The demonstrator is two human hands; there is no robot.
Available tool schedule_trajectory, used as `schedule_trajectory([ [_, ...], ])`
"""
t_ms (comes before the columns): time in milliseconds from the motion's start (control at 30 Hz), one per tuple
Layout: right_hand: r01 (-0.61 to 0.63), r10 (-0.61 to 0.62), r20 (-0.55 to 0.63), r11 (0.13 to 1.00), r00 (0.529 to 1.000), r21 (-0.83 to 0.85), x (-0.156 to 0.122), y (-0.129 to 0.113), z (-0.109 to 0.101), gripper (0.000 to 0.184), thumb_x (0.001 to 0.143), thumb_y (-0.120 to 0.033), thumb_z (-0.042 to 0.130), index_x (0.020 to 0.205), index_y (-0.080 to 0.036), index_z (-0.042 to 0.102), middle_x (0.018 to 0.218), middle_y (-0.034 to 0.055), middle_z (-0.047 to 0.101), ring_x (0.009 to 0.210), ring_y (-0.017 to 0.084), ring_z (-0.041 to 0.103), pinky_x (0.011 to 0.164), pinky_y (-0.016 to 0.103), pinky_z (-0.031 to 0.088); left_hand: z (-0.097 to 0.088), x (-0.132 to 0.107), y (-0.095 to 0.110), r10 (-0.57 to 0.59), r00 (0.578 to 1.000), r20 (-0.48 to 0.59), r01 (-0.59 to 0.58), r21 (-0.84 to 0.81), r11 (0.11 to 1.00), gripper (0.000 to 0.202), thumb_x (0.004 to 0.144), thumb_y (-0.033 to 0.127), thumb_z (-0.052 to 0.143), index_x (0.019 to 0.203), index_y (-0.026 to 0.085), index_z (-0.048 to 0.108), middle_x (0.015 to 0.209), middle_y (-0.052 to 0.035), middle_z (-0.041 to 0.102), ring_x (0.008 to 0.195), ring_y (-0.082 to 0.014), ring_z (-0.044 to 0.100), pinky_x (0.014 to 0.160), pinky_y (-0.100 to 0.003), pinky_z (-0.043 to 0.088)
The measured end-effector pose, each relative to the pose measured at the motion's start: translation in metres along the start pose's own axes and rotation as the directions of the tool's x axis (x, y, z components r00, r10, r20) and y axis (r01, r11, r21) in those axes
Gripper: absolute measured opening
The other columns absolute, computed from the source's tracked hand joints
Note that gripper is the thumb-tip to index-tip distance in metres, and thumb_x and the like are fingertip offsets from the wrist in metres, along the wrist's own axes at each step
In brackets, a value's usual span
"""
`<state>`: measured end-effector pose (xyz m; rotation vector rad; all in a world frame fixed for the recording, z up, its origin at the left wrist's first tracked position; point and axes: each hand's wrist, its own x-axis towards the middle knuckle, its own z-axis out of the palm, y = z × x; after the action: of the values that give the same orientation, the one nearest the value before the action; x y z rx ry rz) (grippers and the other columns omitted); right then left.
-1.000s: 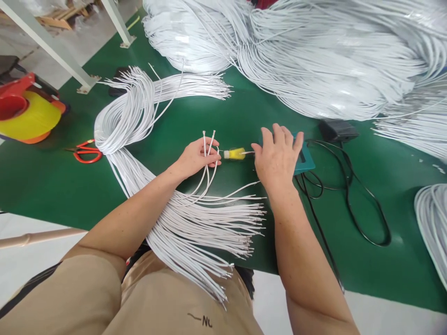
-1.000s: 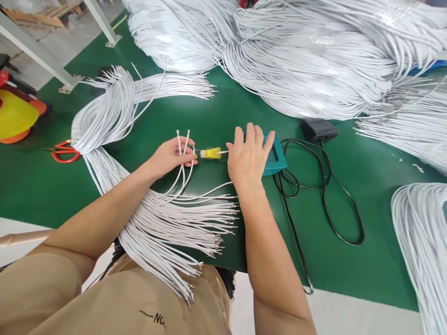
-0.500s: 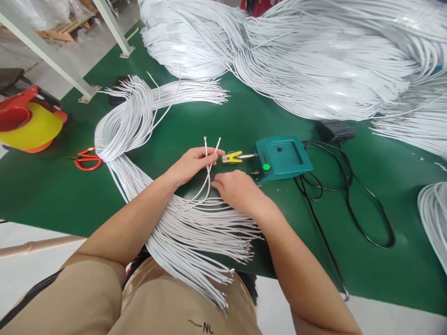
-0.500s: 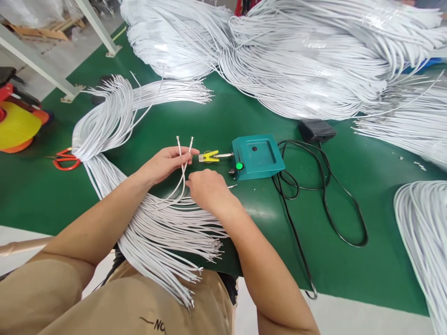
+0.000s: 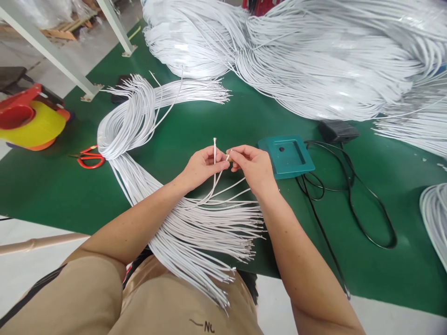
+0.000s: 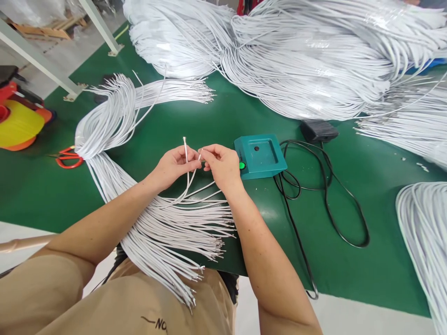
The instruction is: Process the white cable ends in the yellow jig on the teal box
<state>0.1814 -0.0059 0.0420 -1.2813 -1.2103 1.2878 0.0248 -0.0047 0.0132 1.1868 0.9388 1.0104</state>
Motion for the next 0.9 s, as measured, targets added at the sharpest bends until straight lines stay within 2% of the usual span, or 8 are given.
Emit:
schedule_trajectory([
  [133, -0.128, 0.107, 0.096, 0.961, 0.990, 0.245, -0.0013, -0.0018, 0.0040, 0.012, 0.067, -0.027, 0.072, 0.071, -0.016, 0.068, 0.060, -0.0031, 0.058, 0.051, 0.007, 0.046, 0.053, 0.023, 0.043, 0.0009, 0.0012, -0.0004, 0.041, 0.998, -0.054, -0.041, 0.006, 0.999, 0.041, 0.069, 0.032, 0.080, 0.069, 0.017, 0.042, 0.072, 0.0031, 0.061, 0.067, -0.0078, 0.060, 0.068, -0.022, 0.048],
  [200, -0.226, 0.178, 0.166, 0.912, 0.970, 0.343, -0.0012, -0.0021, 0.0044, 0.014, 0.066, -0.026, 0.072, 0.063, -0.017, 0.061, 0.055, -0.0047, 0.051, 0.050, 0.007, 0.043, 0.051, 0.023, 0.041, 0.0014, 0.0011, 0.0010, 0.051, 0.997, -0.056, -0.051, 0.006, 0.999, 0.043, 0.069, 0.033, 0.079, 0.070, 0.017, 0.040, 0.073, 0.0023, 0.063, 0.067, -0.0089, 0.063, 0.069, -0.024, 0.049],
  [267, -0.276, 0.212, 0.205, 0.890, 0.955, 0.364, -0.0002, -0.0021, 0.0030, 0.023, 0.067, -0.025, 0.070, 0.054, -0.019, 0.052, 0.050, -0.0058, 0.043, 0.050, 0.008, 0.042, 0.051, 0.024, 0.039, 0.0023, 0.0000, 0.0031, 0.052, 0.998, -0.034, -0.052, 0.002, 0.999, 0.044, 0.070, 0.034, 0.078, 0.070, 0.018, 0.037, 0.075, 0.0012, 0.066, 0.067, -0.0098, 0.064, 0.068, -0.025, 0.050],
  [367, -0.249, 0.193, 0.188, 0.907, 0.963, 0.339, 0.0021, -0.0018, -0.0003, 0.022, 0.072, -0.035, 0.068, 0.061, -0.019, 0.057, 0.050, -0.0067, 0.038, 0.049, 0.008, 0.039, 0.051, 0.024, 0.037, 0.0044, -0.0026, 0.0054, 0.046, 0.999, -0.004, -0.046, 0.014, 0.999, 0.040, 0.074, 0.031, 0.075, 0.072, 0.019, 0.037, 0.075, 0.0000, 0.068, 0.065, -0.0107, 0.065, 0.068, -0.026, 0.051],
  [467, -0.228, 0.166, 0.209, 0.918, 0.964, 0.323, 0.0030, -0.0012, -0.0009, 0.031, 0.073, -0.049, 0.069, 0.070, -0.019, 0.063, 0.051, -0.0076, 0.036, 0.048, 0.008, 0.037, 0.052, 0.025, 0.037, 0.0062, -0.0045, 0.0049, 0.045, 0.999, 0.030, -0.046, 0.028, 0.999, 0.036, 0.076, 0.027, 0.072, 0.073, 0.019, 0.037, 0.073, 0.0004, 0.068, 0.067, -0.0119, 0.067, 0.071, -0.028, 0.053],
  [667, -0.274, 0.173, 0.292, 0.895, 0.941, 0.351, 0.0011, 0.0022, 0.0005, 0.042, 0.070, -0.048, 0.075, 0.054, -0.018, 0.052, 0.054, -0.0054, 0.043, 0.052, 0.007, 0.042, 0.056, 0.025, 0.038, 0.0056, -0.0022, 0.0011, 0.091, 0.996, 0.004, -0.091, 0.016, 0.996, 0.037, 0.073, 0.026, 0.075, 0.071, 0.018, 0.040, 0.067, 0.0050, 0.061, 0.065, -0.0103, 0.066, 0.072, -0.028, 0.055],
  [800, -0.294, 0.186, 0.297, 0.879, 0.937, 0.375, 0.0012, 0.0049, -0.0016, 0.033, 0.067, -0.048, 0.078, 0.071, -0.017, 0.065, 0.061, -0.0042, 0.051, 0.058, 0.008, 0.046, 0.059, 0.025, 0.040, 0.0032, 0.0002, 0.0020, 0.103, 0.994, -0.027, -0.104, 0.001, 0.995, 0.038, 0.071, 0.033, 0.078, 0.076, 0.018, 0.044, 0.071, 0.0034, 0.063, 0.065, -0.0100, 0.065, 0.069, -0.026, 0.053],
  [900, -0.237, 0.172, 0.208, 0.907, 0.963, 0.347, -0.0005, 0.0044, -0.0004, 0.028, 0.069, -0.041, 0.076, 0.081, -0.017, 0.070, 0.066, -0.0025, 0.057, 0.059, 0.008, 0.047, 0.061, 0.025, 0.042, 0.0015, -0.0001, 0.0035, 0.120, 0.993, -0.021, -0.120, 0.007, 0.993, 0.034, 0.075, 0.034, 0.076, 0.093, 0.018, 0.051, 0.077, 0.0016, 0.065, 0.068, -0.0102, 0.065, 0.071, -0.025, 0.053],
])
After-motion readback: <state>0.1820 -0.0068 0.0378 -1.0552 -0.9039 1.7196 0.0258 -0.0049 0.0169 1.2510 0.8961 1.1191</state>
